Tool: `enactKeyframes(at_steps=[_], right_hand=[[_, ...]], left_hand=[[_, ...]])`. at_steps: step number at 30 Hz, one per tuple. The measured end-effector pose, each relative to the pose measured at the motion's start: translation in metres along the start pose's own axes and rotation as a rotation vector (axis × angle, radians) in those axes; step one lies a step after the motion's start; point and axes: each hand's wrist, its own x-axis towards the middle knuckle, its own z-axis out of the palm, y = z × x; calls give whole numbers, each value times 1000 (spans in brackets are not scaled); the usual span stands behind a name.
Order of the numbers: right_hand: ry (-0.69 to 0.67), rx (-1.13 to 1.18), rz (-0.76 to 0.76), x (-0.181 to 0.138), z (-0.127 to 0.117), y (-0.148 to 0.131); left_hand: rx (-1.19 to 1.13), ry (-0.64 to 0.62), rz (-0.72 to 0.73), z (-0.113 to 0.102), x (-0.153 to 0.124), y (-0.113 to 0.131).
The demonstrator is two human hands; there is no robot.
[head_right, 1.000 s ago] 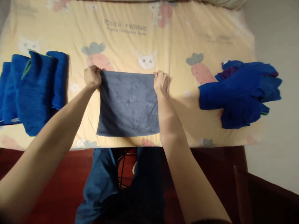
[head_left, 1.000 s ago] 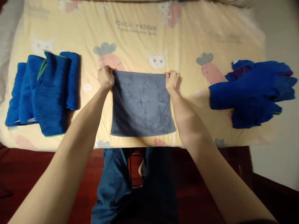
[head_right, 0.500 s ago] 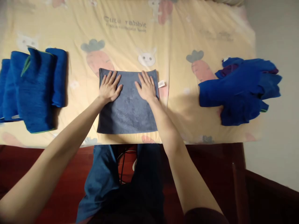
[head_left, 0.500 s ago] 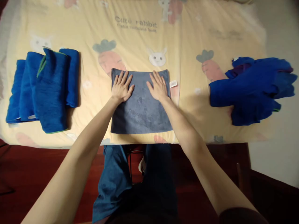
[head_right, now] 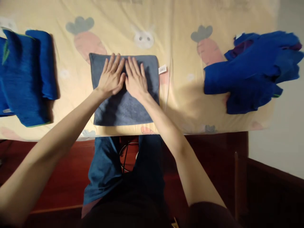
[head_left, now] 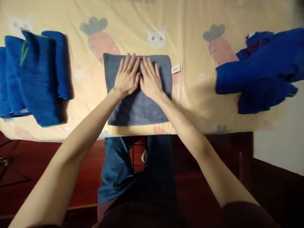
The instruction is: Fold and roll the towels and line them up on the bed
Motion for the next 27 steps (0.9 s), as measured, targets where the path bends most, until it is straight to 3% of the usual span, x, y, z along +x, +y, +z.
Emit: enactKeyframes(at_steps=[3, 6, 9, 11, 13, 16, 18, 20, 23, 27], right_hand=[[-91, 65, -28, -26, 17, -7], [-107, 126, 42, -37, 20, 25], [-114, 158, 129, -27, 10, 65], [-113, 163, 161, -15, 0, 77], [-108, 165, 171, -8, -8, 71], [-79, 191, 110, -29, -8, 33], [-77, 217, 21, -64, 0, 7], [-88, 229, -47, -106, 10, -4], [-50, 216, 11, -157, 16, 19], [32, 180, 191, -186, 7, 76]], left_hand=[[-19, -53, -30, 10, -26, -3], [-25, -23, -133, 4, -36, -27], [33, 2, -216, -12, -20, -48], [88, 22, -273, -23, -7, -46], [144, 48, -294, -28, -6, -26], [191, 21, -122, -15, -43, 21], [165, -54, 15, 4, -86, 46], [143, -91, 30, 21, -127, 54], [143, -34, -50, 26, -167, 35], [151, 97, -210, 6, -180, 9]])
